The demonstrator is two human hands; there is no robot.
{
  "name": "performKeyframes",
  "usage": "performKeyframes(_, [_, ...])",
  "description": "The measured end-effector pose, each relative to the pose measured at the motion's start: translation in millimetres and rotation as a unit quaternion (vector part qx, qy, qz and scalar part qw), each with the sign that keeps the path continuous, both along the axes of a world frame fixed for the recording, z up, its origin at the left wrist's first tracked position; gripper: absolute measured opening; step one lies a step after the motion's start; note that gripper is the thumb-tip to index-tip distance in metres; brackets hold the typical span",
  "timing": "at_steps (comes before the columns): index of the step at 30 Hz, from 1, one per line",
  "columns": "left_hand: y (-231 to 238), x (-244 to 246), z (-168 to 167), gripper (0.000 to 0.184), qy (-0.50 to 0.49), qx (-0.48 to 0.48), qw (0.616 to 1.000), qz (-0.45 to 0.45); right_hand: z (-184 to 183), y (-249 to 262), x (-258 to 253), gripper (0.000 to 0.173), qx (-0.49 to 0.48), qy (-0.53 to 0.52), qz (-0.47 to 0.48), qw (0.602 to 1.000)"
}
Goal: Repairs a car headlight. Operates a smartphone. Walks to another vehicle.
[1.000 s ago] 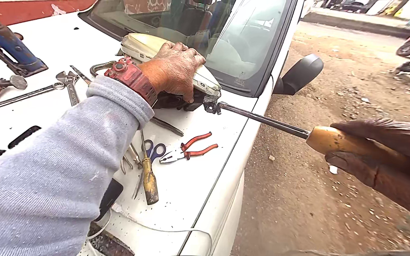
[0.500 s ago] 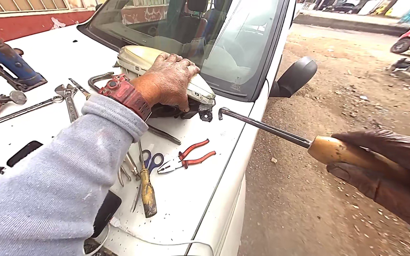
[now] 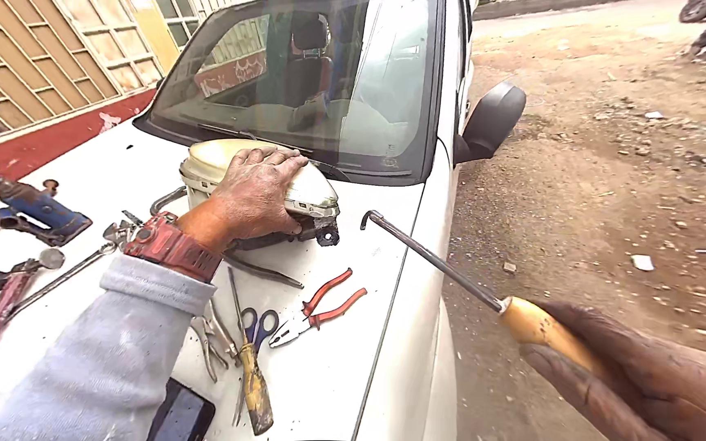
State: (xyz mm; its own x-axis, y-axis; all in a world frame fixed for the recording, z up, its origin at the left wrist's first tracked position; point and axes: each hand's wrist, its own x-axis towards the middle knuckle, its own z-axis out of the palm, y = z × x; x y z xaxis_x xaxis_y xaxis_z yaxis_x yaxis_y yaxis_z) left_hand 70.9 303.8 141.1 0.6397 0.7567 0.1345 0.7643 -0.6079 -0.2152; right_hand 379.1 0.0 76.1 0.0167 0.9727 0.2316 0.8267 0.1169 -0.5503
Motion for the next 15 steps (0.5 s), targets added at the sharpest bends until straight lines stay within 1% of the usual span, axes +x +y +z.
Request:
performKeyframes(4, [2,1,-1,0.114,0.000,0.009,1.000,-0.015,-33,-6,-21,0.043,0.002,0.143,0.000,0.990])
performKeyframes(7, [2,2,-3,0.115,-0.004,0.003,1.000,-0.014,-66,-10,-40,0.043,-0.020,0.235,0.007,0.972])
performKeyframes(10, [2,2,-2,0.115,-0.007,0.008,1.000,-0.015,-86,-5,-49,0.043,-0.040,0.313,0.009,0.949])
performKeyframes(12, [2,2,-1,0.113,-0.002,0.009,1.000,-0.015,-91,1,-51,0.043,-0.041,0.331,0.012,0.942])
performKeyframes(15, [-3,3,0,0.112,-0.009,-0.002,1.000,-0.018,-99,7,-54,0.045,-0.039,0.317,0.011,0.948])
